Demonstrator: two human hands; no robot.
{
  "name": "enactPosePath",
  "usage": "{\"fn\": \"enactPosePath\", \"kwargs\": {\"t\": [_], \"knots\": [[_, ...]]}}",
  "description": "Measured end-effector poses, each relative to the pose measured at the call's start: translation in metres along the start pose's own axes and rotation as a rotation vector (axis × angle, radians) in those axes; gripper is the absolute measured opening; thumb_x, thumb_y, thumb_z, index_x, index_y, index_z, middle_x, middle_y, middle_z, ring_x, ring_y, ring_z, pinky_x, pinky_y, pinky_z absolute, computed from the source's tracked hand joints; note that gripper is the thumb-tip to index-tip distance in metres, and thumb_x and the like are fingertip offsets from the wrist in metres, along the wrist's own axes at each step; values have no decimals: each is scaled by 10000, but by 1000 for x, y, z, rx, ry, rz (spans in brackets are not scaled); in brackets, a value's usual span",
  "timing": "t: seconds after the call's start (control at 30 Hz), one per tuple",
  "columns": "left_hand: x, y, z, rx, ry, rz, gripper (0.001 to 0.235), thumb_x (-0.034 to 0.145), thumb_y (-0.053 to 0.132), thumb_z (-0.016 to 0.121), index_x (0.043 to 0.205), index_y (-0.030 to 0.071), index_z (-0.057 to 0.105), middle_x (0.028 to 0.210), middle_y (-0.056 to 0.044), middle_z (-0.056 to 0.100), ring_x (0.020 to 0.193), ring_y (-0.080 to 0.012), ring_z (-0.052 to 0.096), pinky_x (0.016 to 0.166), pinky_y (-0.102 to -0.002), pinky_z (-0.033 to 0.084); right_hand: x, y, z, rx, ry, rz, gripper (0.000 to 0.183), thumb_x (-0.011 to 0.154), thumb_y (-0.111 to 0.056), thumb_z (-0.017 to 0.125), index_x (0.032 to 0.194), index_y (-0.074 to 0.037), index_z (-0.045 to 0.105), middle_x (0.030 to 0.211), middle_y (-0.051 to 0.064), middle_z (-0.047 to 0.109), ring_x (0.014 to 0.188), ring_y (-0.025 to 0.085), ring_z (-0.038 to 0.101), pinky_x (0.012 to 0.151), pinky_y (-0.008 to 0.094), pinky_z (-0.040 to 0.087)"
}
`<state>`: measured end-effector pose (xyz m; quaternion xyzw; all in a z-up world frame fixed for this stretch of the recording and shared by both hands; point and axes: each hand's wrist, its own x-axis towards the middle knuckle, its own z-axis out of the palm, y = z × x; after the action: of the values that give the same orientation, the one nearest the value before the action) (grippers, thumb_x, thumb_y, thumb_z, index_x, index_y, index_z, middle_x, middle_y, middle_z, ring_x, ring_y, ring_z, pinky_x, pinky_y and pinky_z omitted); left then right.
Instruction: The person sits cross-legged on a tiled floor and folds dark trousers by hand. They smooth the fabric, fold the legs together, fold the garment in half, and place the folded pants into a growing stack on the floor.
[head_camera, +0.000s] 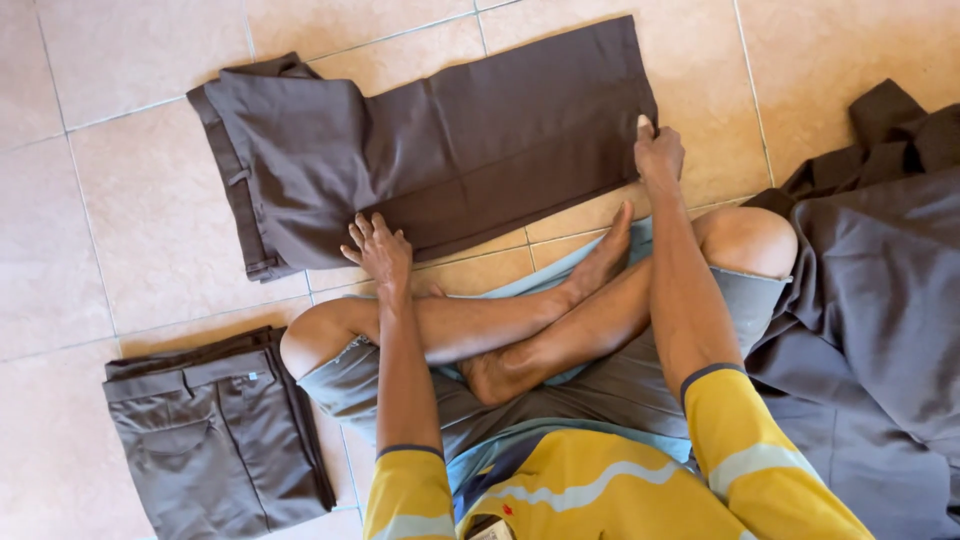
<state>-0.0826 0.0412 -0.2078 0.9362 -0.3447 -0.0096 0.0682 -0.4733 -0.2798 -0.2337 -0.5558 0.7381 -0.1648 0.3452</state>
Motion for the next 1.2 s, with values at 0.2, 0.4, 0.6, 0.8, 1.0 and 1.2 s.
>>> {"fn": "enactPosePath", "kwargs": {"t": [0.2,0.4,0.6,0.8,1.0,1.2], "knots": [[9,6,-5,-156,153,89,405,812,238,826,1178,123,700,1342,-164,594,1361,-383,494,1132,-660,284,22,24,24,71,55,84,341,991,-375,654,1124,-75,743,935,200,728,828,396,746,487,546,645],[-14,6,36,-153,-51,571,308,728,223,880,1013,198,765,1024,-4,650,1124,-225,608,1146,-493,336,22,20,21,-42,136,47,451,1016,-421,585,1064,-7,760,948,239,748,948,403,750,726,534,639],[4,-2,117,-21,-86,634,383,572,145,925,906,187,744,918,-15,649,965,-222,643,1053,-439,430,13,22,15,118,91,47,348,1056,-376,515,928,-105,693,727,56,666,511,153,650,425,346,568],[-13,1,-6,-367,214,656,102,727,156,721,729,203,631,714,21,589,762,-200,651,888,-347,480,34,41,24,121,39,6,586,1083,-462,475,981,60,719,909,233,711,814,319,757,489,466,552],[-4,-19,77,-22,-241,541,27,655,277,693,680,267,694,662,32,675,686,-267,722,687,-469,541,141,122,74,29,91,54,311,999,-406,681,977,-110,773,853,121,727,798,268,766,490,434,635],[4,-1,-2,-157,-434,129,334,835,540,695,870,224,795,872,-101,775,915,-363,739,862,-509,504,65,78,31,-223,-16,-48,247,818,-302,821,991,-128,791,899,189,732,915,426,728,691,520,608]]}}
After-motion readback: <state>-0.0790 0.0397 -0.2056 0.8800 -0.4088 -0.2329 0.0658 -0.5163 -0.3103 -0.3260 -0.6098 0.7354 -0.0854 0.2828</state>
